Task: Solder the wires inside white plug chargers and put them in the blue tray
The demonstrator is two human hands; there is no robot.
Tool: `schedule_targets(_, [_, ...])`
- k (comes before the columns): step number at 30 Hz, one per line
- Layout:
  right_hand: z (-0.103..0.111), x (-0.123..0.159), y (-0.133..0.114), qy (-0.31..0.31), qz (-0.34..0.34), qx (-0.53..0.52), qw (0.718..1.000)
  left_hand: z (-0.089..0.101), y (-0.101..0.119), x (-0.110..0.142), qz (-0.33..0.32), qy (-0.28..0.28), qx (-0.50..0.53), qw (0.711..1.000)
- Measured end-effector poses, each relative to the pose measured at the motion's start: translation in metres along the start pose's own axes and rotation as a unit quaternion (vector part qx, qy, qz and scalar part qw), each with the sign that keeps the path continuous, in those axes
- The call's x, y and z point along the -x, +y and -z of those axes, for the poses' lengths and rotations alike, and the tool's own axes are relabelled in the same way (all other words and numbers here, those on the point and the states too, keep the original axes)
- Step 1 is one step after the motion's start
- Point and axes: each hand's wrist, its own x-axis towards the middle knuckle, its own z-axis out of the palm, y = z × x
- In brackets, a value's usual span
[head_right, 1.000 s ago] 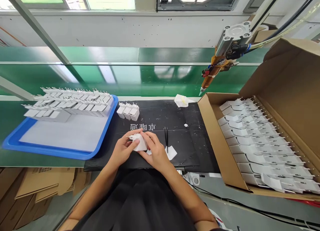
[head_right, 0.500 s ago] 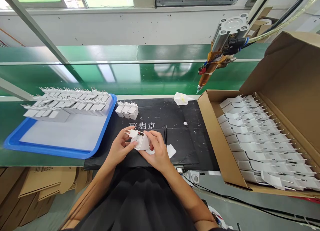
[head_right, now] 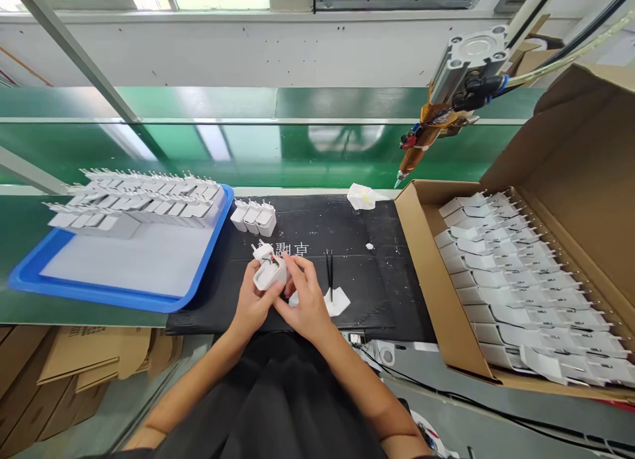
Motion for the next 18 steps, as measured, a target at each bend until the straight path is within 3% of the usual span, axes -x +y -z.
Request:
schedule_targets(2, [0.012, -0.005, 0.005, -0.016, -0.027, -0.057, 0.998, 0.0, 0.007, -0.005, 0.014, 0.037, -0.013, 0.999])
schedule_targets(3, [0.023, -0.011, 0.011, 0.017, -0.041, -0.07, 0.997, 0.002, 0.01, -0.006, 0.02, 0.037, -0.015, 0.999])
schedule_targets(5, [0.053, -0.029, 0.029, 0.165, -0.053, -0.056, 0.983, 0.008, 0.018, -0.008, 0.025, 0.029, -0.021, 0.999])
schedule_targets(6, [0.072, -0.041, 0.042, 0.266, -0.034, -0.053, 0.962, 0.011, 0.021, -0.008, 0.021, 0.027, -0.027, 0.999])
schedule_targets(7, [0.092, -0.056, 0.055, 0.328, -0.015, -0.048, 0.943, 0.014, 0.024, -0.007, 0.011, 0.027, -0.033, 0.999])
schedule_targets(10, [0.151, -0.104, 0.098, 0.411, 0.005, -0.033, 0.911, 0.019, 0.032, -0.004, -0.026, 0.026, -0.044, 0.998])
schedule_targets(14, [0.2, -0.162, 0.144, 0.375, 0.014, -0.038, 0.926, 0.02, 0.04, -0.001, -0.045, 0.024, -0.048, 0.998])
schedule_targets(18, [0.205, -0.193, 0.163, 0.284, 0.067, -0.047, 0.955, 0.023, 0.045, -0.001, -0.062, 0.018, -0.049, 0.997])
